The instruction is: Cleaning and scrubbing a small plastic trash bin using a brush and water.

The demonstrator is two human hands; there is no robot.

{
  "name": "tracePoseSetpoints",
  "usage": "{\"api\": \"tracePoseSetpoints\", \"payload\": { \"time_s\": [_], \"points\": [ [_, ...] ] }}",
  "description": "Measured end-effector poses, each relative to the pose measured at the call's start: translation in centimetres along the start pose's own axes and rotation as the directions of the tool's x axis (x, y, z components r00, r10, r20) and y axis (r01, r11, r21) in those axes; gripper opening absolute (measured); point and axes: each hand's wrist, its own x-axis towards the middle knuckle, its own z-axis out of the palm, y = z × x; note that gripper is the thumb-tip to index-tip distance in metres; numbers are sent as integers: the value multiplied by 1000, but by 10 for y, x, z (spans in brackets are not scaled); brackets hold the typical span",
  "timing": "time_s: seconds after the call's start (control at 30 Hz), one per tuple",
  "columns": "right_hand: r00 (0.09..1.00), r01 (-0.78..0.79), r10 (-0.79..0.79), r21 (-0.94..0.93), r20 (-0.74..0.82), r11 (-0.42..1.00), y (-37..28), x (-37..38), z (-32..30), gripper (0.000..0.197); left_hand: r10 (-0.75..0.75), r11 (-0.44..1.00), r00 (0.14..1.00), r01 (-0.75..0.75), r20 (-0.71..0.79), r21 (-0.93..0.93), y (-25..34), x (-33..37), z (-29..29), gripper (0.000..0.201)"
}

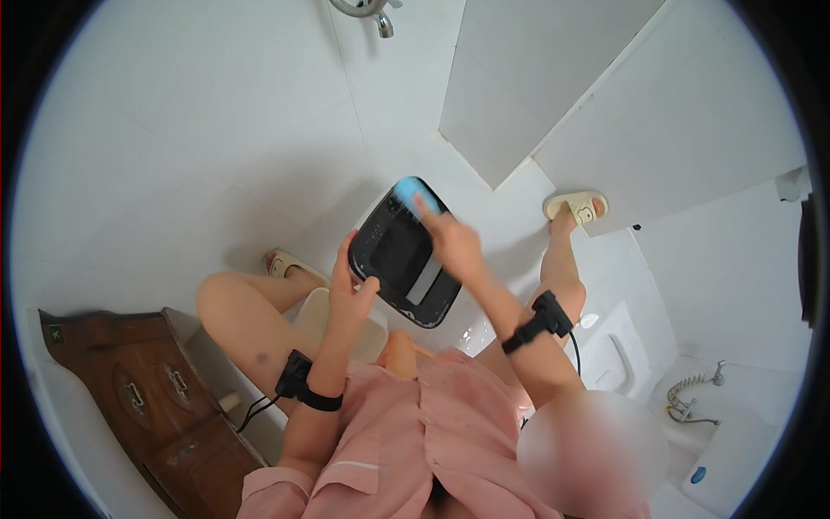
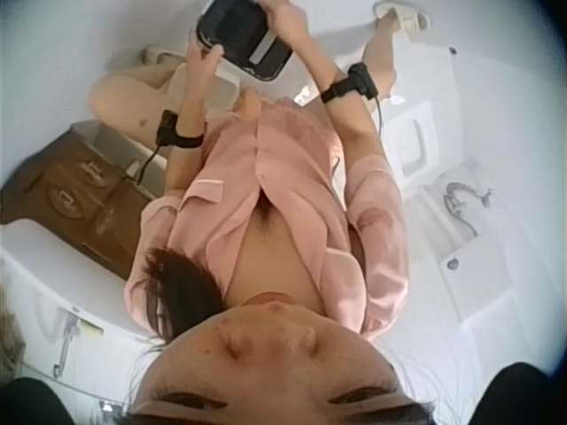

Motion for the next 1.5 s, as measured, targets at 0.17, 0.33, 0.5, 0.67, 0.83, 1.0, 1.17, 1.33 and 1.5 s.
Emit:
{"api": "tracePoseSetpoints", "payload": {
  "time_s": [0.17,0.33,0.5,0.67,0.83,1.0,1.17,1.33,1.5],
  "points": [
    [978,-203,199,78,63,976,19,6,-9,66,104,995,994,-103,-36,11,-17,0,-3,79],
    [794,-517,598,396,-110,759,82,-28,15,77,-63,982,990,40,-125,-183,-10,0,11,87],
    [859,-512,499,247,115,823,70,-20,-7,54,-227,937,974,217,-6,-276,-24,-4,2,79],
    [957,-288,287,5,44,958,71,13,-48,36,-450,863,891,449,51,-230,-19,3,10,62],
    [981,-36,57,-113,186,993,46,48,-76,42,-249,932,953,285,174,-225,-25,11,11,53],
    [991,-117,113,-53,-71,992,1,40,-66,64,-264,916,960,280,92,-288,-28,7,14,45],
    [1000,-22,22,109,-7,994,-74,3,-22,45,-226,907,973,191,-51,-376,-41,3,21,41],
    [944,-172,177,44,-279,984,-39,6,18,45,-234,941,970,209,-67,-267,-33,-3,25,44],
    [995,-44,50,72,-87,996,-76,-6,21,56,-216,953,970,185,-109,-241,-36,-3,19,45]
  ]
}}
